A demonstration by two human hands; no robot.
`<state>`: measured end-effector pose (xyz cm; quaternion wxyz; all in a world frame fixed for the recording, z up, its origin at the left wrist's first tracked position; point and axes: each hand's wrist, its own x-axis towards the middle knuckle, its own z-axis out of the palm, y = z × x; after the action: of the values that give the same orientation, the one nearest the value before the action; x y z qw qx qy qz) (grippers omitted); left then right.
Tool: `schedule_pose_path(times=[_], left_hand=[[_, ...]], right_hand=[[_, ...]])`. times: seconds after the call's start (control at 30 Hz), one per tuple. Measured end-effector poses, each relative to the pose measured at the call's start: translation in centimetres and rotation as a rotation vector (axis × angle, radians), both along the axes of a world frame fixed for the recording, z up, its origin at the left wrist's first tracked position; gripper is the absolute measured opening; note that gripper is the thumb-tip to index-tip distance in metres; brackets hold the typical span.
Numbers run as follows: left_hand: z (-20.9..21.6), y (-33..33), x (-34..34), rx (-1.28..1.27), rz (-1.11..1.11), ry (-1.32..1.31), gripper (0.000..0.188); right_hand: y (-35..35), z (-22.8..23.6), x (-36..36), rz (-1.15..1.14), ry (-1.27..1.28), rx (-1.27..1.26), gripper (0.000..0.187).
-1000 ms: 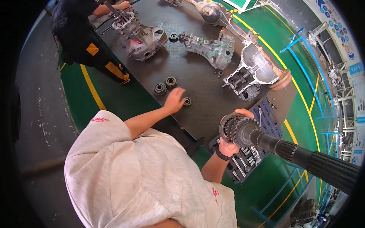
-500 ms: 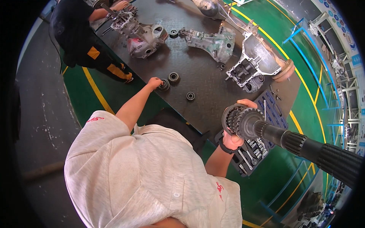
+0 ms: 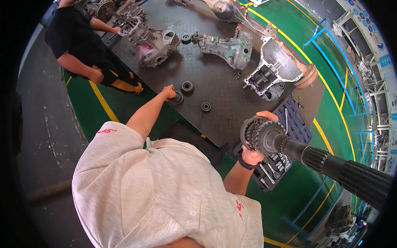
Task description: Disassemble a manual gearbox main shaft assembly by removing gears and bearings.
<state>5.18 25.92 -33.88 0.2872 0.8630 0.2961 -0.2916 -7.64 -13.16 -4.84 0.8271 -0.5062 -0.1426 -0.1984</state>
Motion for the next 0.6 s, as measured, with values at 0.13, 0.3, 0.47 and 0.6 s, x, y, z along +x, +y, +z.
schedule_pose_path(times=[0.13, 0.3, 0.47, 0.6], left_hand=[[0.3, 0.0, 0.0, 0.028, -0.129, -0.014, 0.051], [-0.9, 1.6, -0.3, -0.009, -0.158, -0.058, 0.046], [-3.1, 2.7, -0.5, -0.117, -0.042, -0.166, 0.048], [-4.1, 4.0, 0.3, -0.202, 0.007, 0.000, 0.050]], right_hand=[[-0.5, -0.5, 0.1, 0.004, -0.009, -0.019, 0.098], [-0.5, -0.7, 0.1, -0.019, -0.016, -0.020, 0.098], [-0.7, -0.5, 0.0, -0.030, -0.005, -0.011, 0.097], [-0.2, -0.2, 0.6, -0.081, 0.001, -0.033, 0.096]])
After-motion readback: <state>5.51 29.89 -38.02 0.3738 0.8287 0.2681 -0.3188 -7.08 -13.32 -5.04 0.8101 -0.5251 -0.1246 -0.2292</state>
